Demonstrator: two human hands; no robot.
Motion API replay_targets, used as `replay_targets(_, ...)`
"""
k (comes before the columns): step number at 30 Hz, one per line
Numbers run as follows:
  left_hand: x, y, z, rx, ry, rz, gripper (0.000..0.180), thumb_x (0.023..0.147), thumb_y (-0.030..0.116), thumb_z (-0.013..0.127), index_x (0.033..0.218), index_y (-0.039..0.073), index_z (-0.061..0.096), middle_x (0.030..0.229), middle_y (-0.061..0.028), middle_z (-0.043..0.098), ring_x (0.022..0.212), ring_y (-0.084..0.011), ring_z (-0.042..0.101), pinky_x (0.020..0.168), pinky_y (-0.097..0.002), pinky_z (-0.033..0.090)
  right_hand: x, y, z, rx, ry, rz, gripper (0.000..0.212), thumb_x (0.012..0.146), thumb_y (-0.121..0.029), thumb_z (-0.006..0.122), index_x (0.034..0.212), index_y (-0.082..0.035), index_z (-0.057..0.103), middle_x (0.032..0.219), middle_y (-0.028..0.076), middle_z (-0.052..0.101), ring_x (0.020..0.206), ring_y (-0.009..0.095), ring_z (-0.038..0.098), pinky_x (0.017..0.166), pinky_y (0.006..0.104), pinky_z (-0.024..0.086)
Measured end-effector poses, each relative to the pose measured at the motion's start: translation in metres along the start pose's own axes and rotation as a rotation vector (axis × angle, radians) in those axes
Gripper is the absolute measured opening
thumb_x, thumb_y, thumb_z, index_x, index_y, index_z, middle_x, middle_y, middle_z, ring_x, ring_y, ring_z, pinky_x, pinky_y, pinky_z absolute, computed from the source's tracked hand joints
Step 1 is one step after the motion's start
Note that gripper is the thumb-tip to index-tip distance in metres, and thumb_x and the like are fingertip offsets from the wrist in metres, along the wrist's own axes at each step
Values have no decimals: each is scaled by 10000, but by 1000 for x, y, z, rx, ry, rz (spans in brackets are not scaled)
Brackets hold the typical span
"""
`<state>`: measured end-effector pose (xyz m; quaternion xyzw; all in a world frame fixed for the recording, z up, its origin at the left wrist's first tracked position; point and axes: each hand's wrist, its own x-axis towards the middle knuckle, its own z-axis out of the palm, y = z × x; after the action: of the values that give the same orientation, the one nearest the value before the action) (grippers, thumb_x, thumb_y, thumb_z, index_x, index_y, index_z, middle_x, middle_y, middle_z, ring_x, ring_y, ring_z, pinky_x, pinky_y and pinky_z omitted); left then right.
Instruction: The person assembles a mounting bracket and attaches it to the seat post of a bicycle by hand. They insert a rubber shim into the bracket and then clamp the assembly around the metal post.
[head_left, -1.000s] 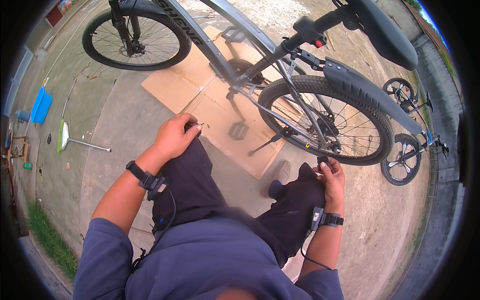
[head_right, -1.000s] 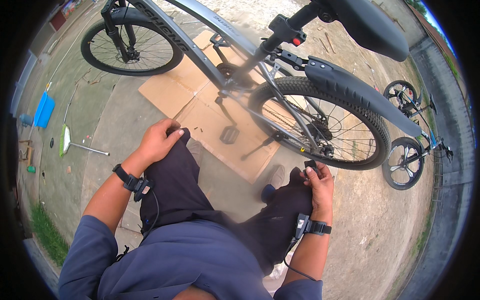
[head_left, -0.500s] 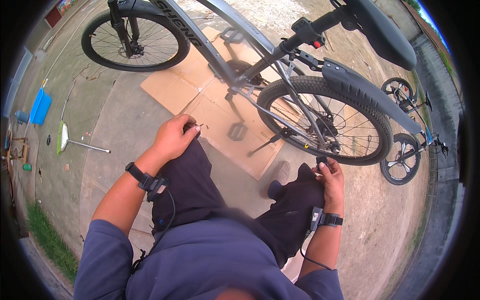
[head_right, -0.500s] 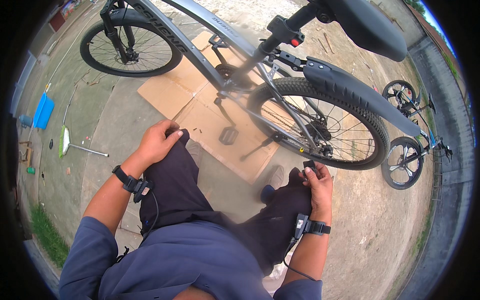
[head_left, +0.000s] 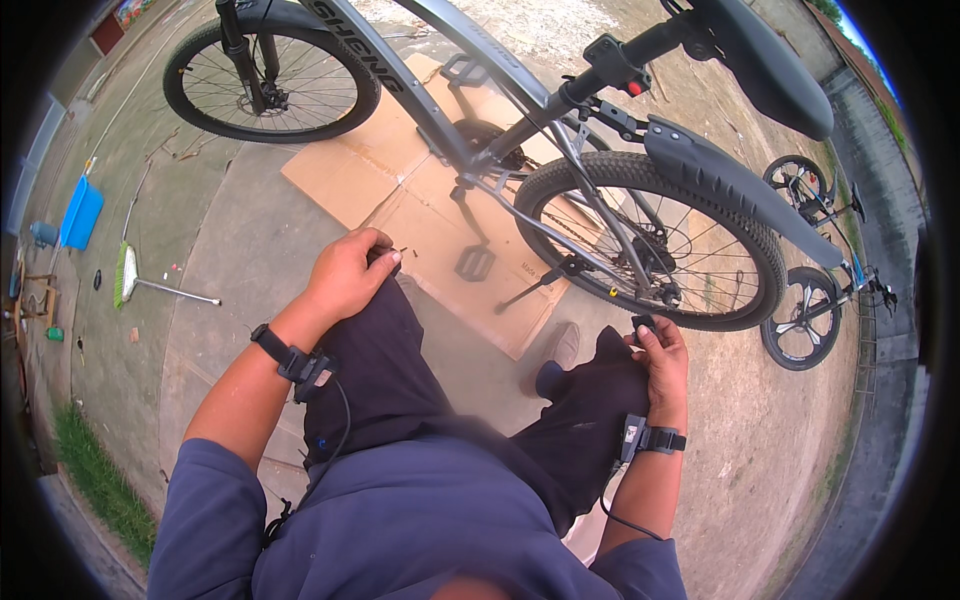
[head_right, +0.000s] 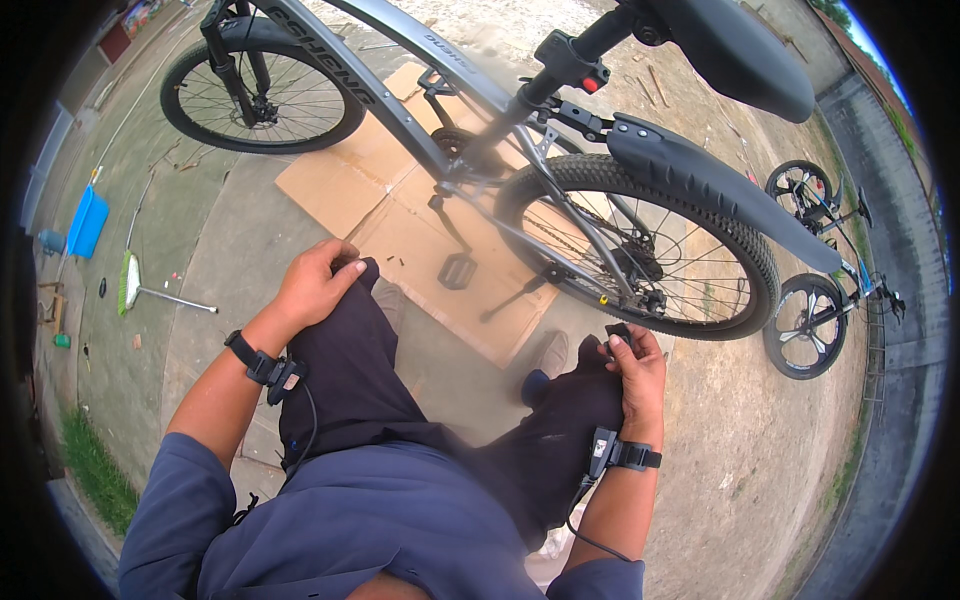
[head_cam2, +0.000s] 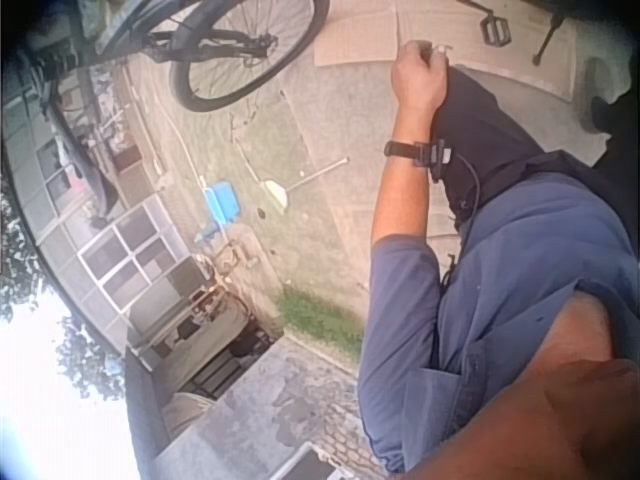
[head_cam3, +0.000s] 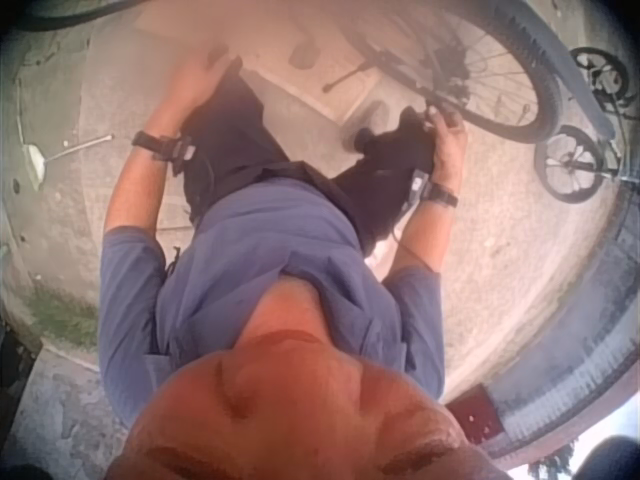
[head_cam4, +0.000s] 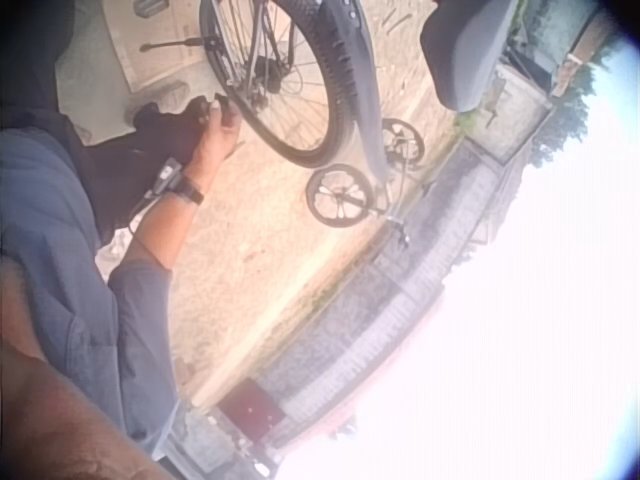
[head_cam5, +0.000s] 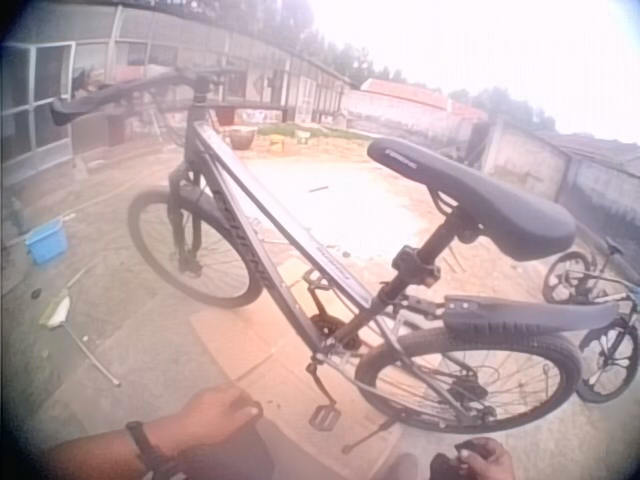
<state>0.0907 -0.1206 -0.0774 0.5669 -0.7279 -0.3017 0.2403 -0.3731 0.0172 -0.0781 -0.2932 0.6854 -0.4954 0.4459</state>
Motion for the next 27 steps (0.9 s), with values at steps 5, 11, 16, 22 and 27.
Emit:
replay_targets(5, 0, -1, 0, 4, -3, -3, 270, 941, 237, 702, 1071, 2, 683, 1023, -167, 704, 903, -300, 694, 814, -379, 549, 0, -1, 1, -16, 2, 3, 398, 884, -192, 813, 1212, -49, 640, 1066, 43, 721, 863, 155, 726, 649, 204, 506)
replay_targets(11, 0, -1, 0, -2, 3, -3, 268, 937, 253, 690, 1053, 12, 693, 1013, -162, 712, 913, -313, 691, 815, -399, 543, -2, -3, 2, -24, 10, 6, 389, 887, -200, 811, 1204, -50, 642, 1054, 39, 721, 859, 147, 721, 660, 207, 504)
replay_targets(16, 0, -1, 0, 3, -3, -6, 270, 938, 225, 709, 1078, -4, 684, 1020, -167, 710, 909, -288, 699, 821, -373, 551, -3, -6, 5, -37, 6, 3, 364, 896, -207, 804, 1186, -55, 646, 1035, 30, 720, 851, 136, 715, 664, 208, 497)
replay_targets(22, 0, -1, 0, 9, -9, -9, 273, 940, 226, 707, 1083, -5, 682, 1026, -167, 710, 913, -291, 699, 824, -374, 550, -3, -6, 4, -39, 6, 4, 374, 896, -224, 805, 1187, -53, 645, 1031, 29, 718, 854, 136, 713, 671, 210, 494)
replay_targets(27, 1, -2, 0, 6, -13, -14, 277, 941, 229, 707, 1086, -5, 682, 1032, -166, 711, 918, -289, 697, 830, -373, 549, -4, -9, 7, -38, 7, 8, 388, 893, -233, 809, 1190, -47, 643, 1042, 31, 715, 860, 138, 712, 676, 208, 492)
